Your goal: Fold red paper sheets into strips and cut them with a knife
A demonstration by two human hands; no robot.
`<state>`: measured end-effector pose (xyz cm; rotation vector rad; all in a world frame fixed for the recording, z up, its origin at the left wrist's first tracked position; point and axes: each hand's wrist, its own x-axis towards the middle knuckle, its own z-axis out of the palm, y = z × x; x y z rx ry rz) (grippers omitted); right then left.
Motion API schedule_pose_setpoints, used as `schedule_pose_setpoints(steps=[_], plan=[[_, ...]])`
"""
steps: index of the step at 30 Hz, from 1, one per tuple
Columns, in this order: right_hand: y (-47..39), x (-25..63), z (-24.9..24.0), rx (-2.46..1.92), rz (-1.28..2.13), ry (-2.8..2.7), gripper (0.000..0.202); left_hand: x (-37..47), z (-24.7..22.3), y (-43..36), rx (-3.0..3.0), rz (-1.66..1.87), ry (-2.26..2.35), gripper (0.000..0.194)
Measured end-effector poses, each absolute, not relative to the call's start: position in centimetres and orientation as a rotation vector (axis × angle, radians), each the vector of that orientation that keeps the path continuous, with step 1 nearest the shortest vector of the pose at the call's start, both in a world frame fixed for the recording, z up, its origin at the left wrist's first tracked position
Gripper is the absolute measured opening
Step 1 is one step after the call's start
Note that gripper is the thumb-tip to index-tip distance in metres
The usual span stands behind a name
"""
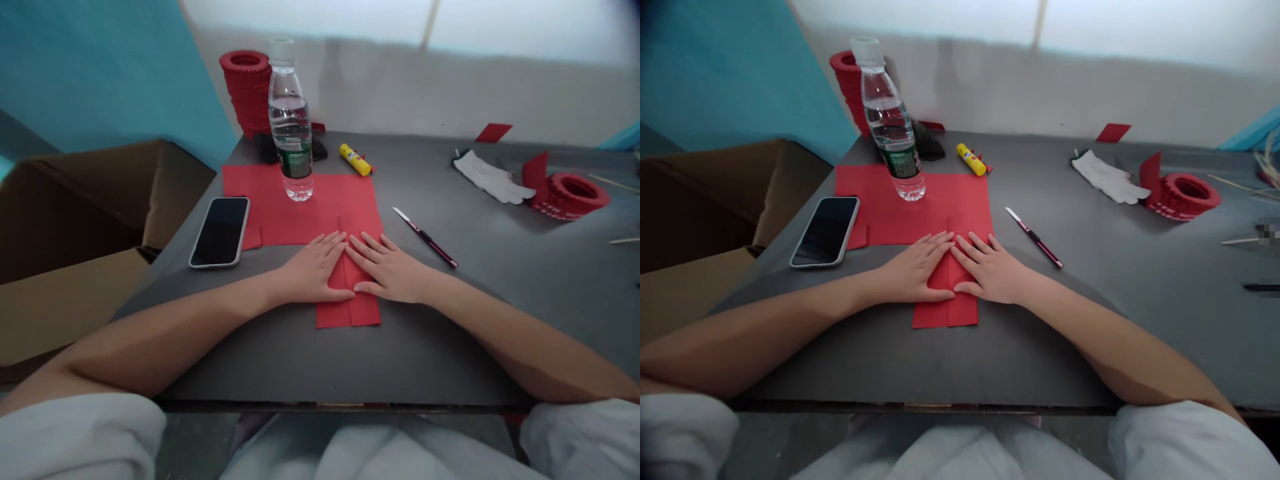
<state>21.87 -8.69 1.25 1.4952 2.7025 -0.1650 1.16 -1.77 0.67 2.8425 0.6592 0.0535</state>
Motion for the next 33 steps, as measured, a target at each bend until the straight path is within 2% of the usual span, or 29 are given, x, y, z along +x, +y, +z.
schedule_pose_setpoints(steps=[5, 10, 17, 24, 33], plan=[[-9.0, 22.0, 1.8, 1.492, -0.167, 2.723, 0.079, 1.1, 0.6, -1.7, 2.847, 0.048, 0.657, 0.102], [-8.4, 24.2, 3.3, 1.344, -0.372, 2.77, 0.058, 1.1, 0.8, -1.8, 2.838, 0.018, 0.664, 0.103], [-8.1, 24.9, 3.5, 1.393, -0.413, 2.754, 0.069, 1.0, 0.9, -1.8, 2.838, -0.001, 0.657, 0.103], [-8.3, 24.6, 3.4, 1.376, -0.362, 2.71, 0.068, 1.0, 0.8, -1.8, 2.84, 0.009, 0.645, 0.103], [-10.3, 24.1, 4.0, 1.476, -0.463, 2.682, 0.066, 1.1, 0.5, -1.7, 2.855, 0.011, 0.641, 0.102]])
